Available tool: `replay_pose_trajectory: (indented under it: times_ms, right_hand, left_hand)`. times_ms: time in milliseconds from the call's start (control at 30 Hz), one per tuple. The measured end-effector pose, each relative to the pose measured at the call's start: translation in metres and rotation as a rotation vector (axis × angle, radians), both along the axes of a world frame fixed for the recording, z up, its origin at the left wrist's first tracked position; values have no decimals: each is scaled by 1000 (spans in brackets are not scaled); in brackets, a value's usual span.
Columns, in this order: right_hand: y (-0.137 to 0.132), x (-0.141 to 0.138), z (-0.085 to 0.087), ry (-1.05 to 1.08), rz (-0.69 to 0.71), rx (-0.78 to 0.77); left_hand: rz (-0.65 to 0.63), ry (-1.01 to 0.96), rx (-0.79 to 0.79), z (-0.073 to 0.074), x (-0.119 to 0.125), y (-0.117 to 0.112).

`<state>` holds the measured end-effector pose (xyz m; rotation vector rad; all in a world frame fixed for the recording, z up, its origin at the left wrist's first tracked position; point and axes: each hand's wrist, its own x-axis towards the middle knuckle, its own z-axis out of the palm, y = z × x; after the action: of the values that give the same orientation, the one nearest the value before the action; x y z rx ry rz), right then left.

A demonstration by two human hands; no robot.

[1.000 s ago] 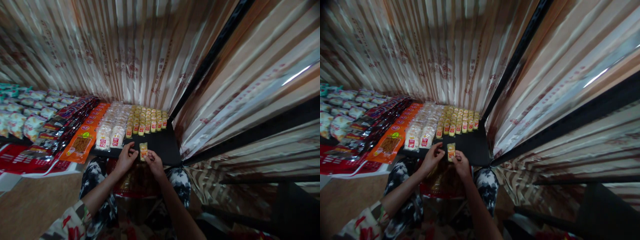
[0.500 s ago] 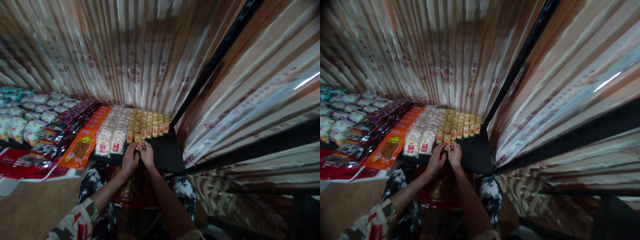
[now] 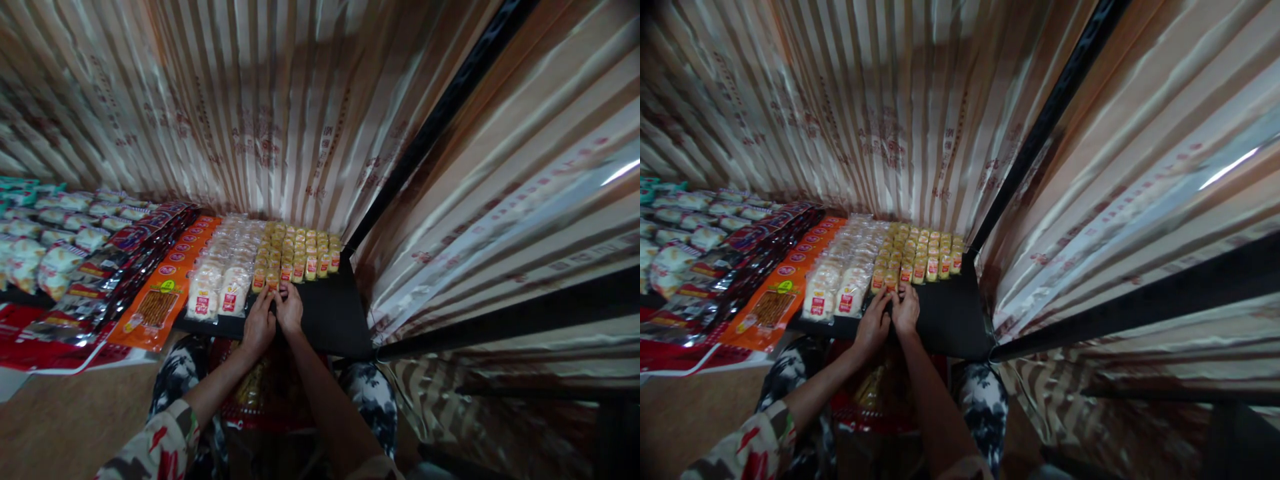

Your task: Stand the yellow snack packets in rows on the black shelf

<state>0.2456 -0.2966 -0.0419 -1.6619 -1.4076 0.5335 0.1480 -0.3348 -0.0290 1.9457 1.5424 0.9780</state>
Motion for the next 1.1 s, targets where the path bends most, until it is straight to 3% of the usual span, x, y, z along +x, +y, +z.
replay_pose_trajectory:
  times_ms: [167,367,667,933,1100]
  right_hand:
    - [-3,1,-2,73,12,64]
    - [-6,0,-4,-22,-44,173]
    - [-5,-3,-10,-128,-80,126]
    - [-13,-1,6,49,-36,141]
    - [-49,-4,16,97,35,180]
  left_hand:
    - [7,30,41,-6,1,2]
    - [-14,102,128,-5,1,5]
    - [31,147,125,-14,7,15]
    - [-48,138,74,-6,2,10]
    - [-70,56,125,1,-13,-12]
